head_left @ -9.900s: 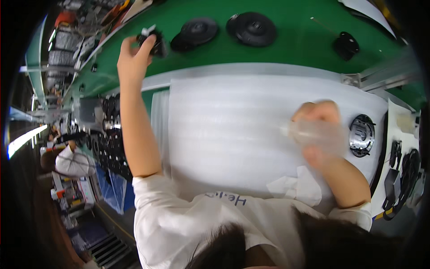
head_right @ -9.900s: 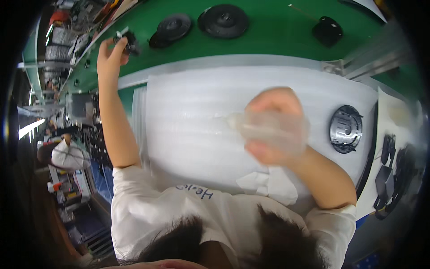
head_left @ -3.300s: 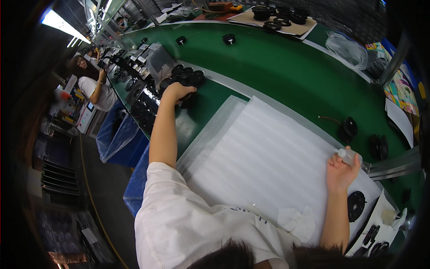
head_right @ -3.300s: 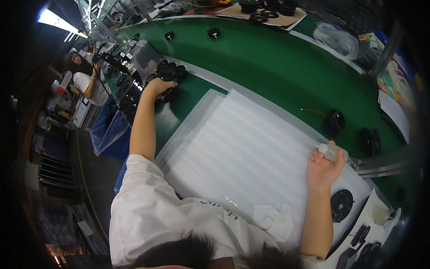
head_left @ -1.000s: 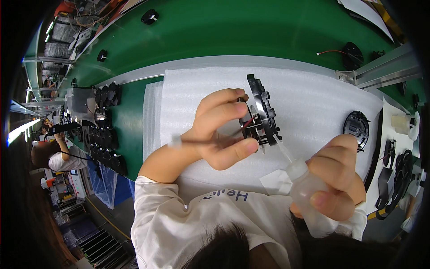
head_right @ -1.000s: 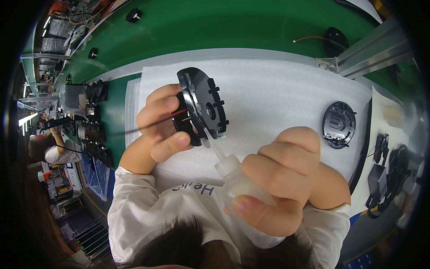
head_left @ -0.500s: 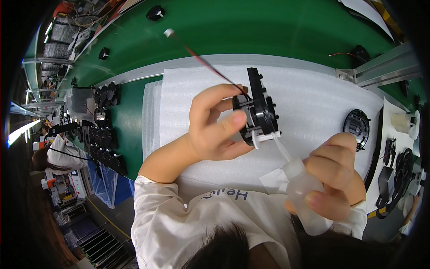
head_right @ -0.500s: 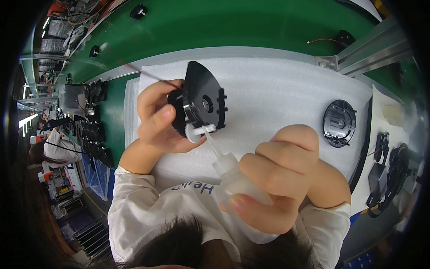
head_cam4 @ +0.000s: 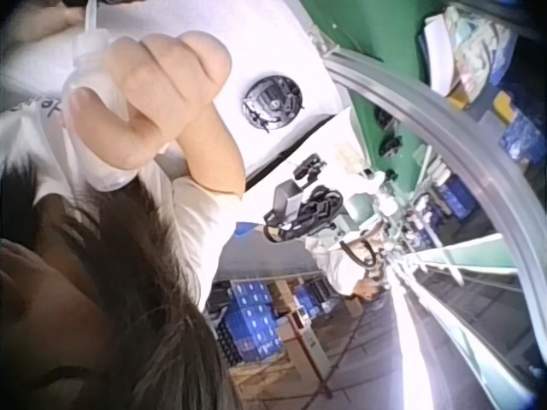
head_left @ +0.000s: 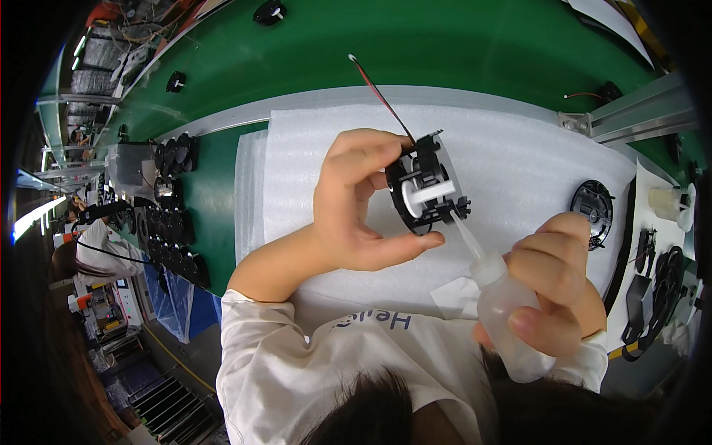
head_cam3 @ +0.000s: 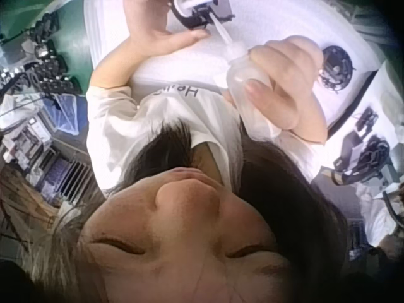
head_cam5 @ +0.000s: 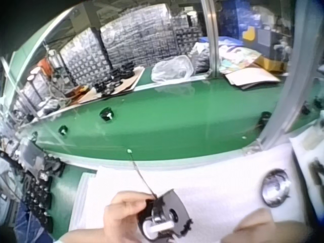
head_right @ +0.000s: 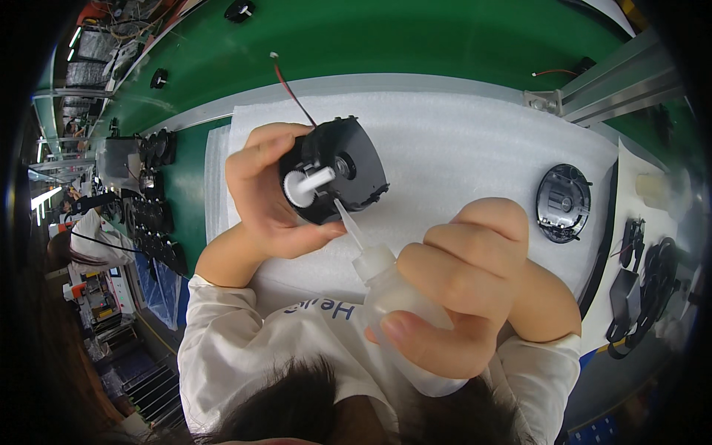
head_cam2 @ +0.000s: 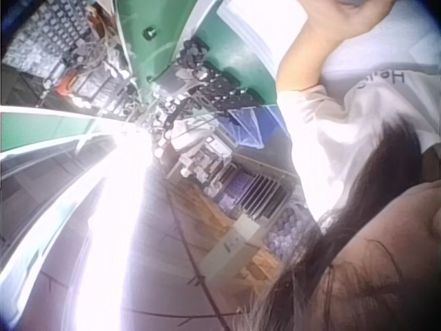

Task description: Assembling small mechanical components at a factory assembly line workstation using a squeeze bottle to apply liquid.

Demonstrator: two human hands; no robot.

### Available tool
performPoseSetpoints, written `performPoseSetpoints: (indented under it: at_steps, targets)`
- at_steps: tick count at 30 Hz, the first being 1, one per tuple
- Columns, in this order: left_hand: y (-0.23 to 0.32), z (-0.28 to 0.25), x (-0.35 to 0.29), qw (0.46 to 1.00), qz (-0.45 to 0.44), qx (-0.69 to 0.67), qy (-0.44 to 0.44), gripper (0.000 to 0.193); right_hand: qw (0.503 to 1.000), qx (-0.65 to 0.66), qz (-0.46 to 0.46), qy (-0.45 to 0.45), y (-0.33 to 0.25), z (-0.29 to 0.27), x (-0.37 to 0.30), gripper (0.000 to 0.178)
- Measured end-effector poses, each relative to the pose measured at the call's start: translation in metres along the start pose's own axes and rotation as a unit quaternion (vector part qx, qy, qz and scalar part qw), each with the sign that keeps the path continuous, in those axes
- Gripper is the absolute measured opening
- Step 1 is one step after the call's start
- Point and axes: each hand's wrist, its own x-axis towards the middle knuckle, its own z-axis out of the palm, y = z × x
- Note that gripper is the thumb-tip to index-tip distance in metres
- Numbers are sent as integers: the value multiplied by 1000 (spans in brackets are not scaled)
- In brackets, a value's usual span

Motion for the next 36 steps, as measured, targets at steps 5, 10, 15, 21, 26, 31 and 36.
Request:
performPoseSetpoints:
  at_steps: [5,10,15,21,26,31,36]
  targets:
    - [6,-2,0,969,-150,-195,26,68,1000,10,-2,-4,2,0,0,39]
    - [11,-1,-1,886,-259,-375,84,57,1000,7,-7,17,3,5,-2,39]
    - [12,0,2,869,-269,-404,95,47,1000,8,-9,12,3,5,-3,37]
    - [10,-1,3,859,-271,-425,88,43,1000,10,-12,7,7,4,-3,37]
    - [-7,-7,12,929,-231,-252,139,51,978,192,82,-11,14,-6,-4,51]
    - [-78,-28,60,922,-131,343,120,58,750,449,455,171,42,21,-13,36]
    - [-131,-32,93,854,-276,438,48,58,527,537,603,264,72,28,-30,33]
